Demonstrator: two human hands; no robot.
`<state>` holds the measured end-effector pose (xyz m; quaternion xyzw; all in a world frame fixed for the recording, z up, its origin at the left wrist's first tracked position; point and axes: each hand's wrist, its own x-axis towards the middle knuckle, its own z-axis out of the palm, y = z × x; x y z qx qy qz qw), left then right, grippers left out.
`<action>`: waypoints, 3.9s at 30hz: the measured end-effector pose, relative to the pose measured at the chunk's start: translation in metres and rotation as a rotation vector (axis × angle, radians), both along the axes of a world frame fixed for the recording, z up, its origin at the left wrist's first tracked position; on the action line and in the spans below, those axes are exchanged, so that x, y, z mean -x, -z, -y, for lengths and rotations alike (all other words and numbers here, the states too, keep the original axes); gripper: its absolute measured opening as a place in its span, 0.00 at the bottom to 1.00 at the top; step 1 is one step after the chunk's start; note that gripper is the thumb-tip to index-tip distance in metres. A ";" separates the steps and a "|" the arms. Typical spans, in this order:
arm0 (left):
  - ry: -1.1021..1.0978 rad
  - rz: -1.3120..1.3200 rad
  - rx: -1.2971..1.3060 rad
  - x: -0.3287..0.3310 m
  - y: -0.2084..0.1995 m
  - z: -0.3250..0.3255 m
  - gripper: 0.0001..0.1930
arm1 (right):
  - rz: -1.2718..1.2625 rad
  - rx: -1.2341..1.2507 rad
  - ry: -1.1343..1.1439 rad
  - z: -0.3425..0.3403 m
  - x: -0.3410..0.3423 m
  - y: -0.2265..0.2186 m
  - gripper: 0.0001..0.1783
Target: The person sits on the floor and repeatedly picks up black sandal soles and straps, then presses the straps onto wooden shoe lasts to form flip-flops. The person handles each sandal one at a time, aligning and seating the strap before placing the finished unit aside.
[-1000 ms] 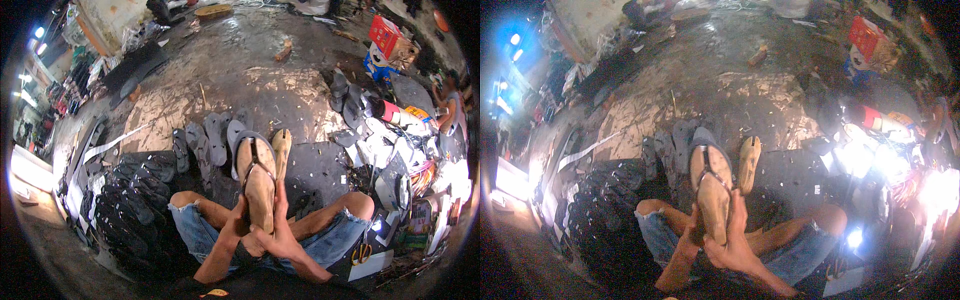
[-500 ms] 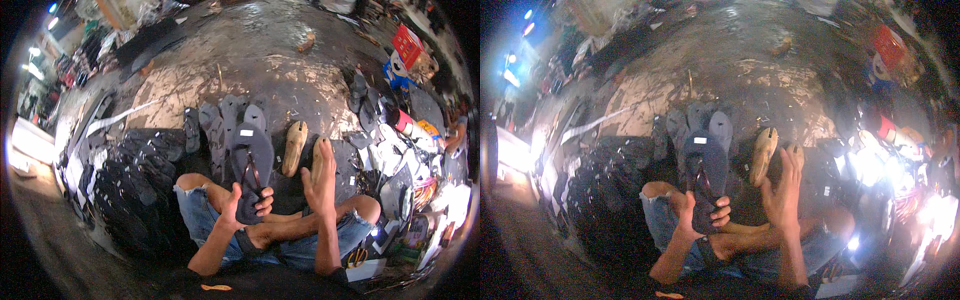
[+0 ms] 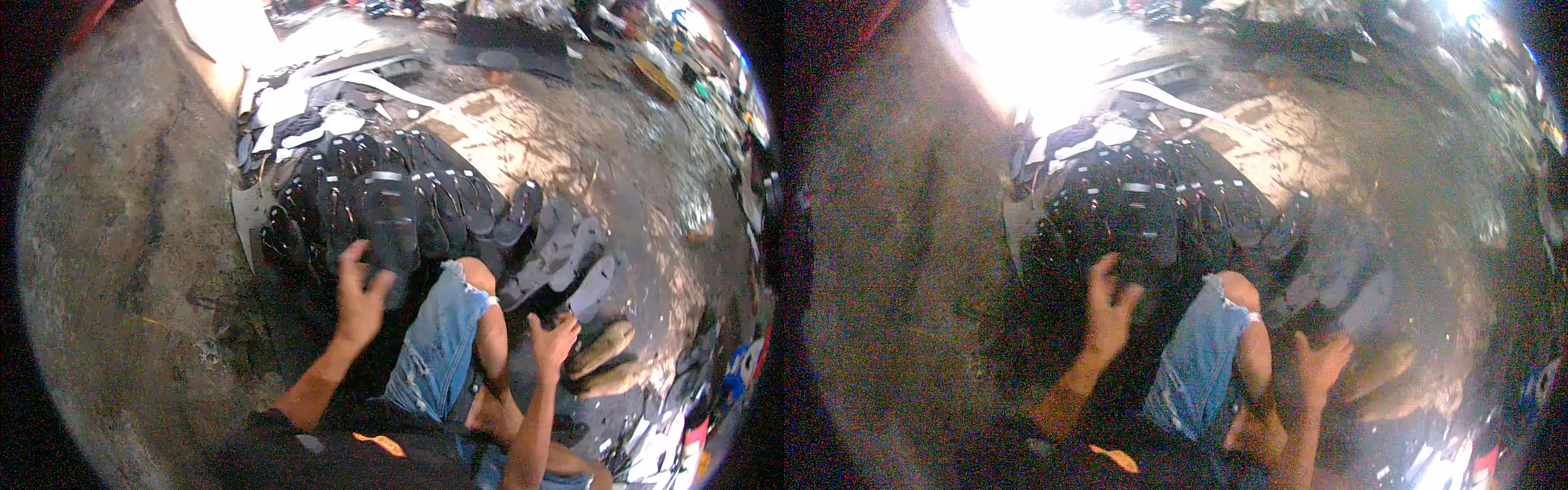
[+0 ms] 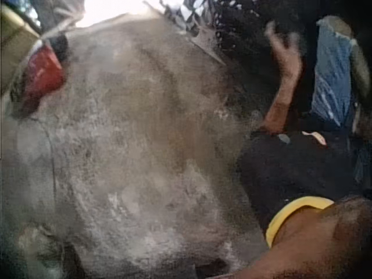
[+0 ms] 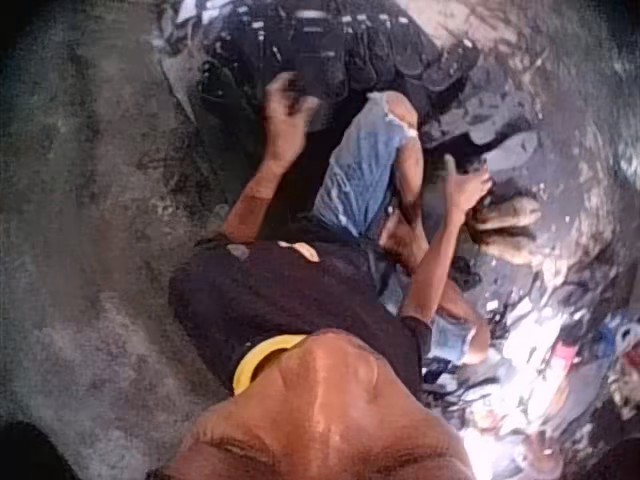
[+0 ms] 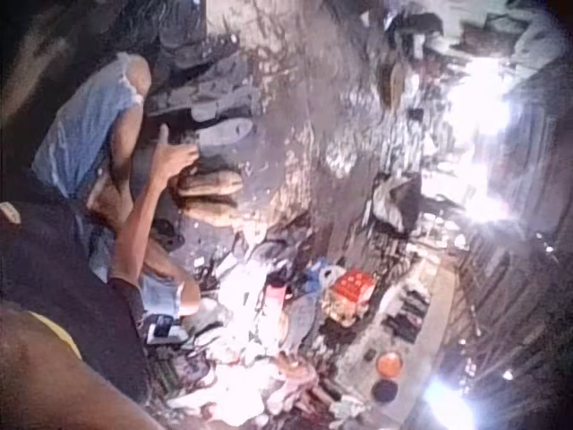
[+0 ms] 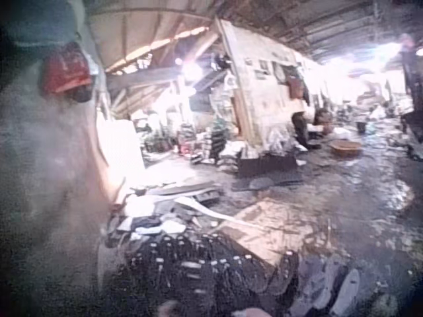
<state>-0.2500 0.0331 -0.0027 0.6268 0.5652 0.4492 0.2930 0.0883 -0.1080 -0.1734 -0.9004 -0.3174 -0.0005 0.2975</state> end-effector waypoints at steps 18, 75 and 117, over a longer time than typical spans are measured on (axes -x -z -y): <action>1.084 0.579 0.166 -0.150 -0.054 0.059 0.22 | -0.812 -0.674 -0.087 0.125 0.070 -0.104 0.19; 1.114 1.040 0.954 -0.232 -0.001 0.035 0.33 | -0.702 -0.805 -0.121 0.113 0.115 -0.158 0.38; 1.262 -0.162 0.538 -0.161 -0.040 0.095 0.21 | -1.516 -0.956 -0.204 0.171 0.098 -0.158 0.65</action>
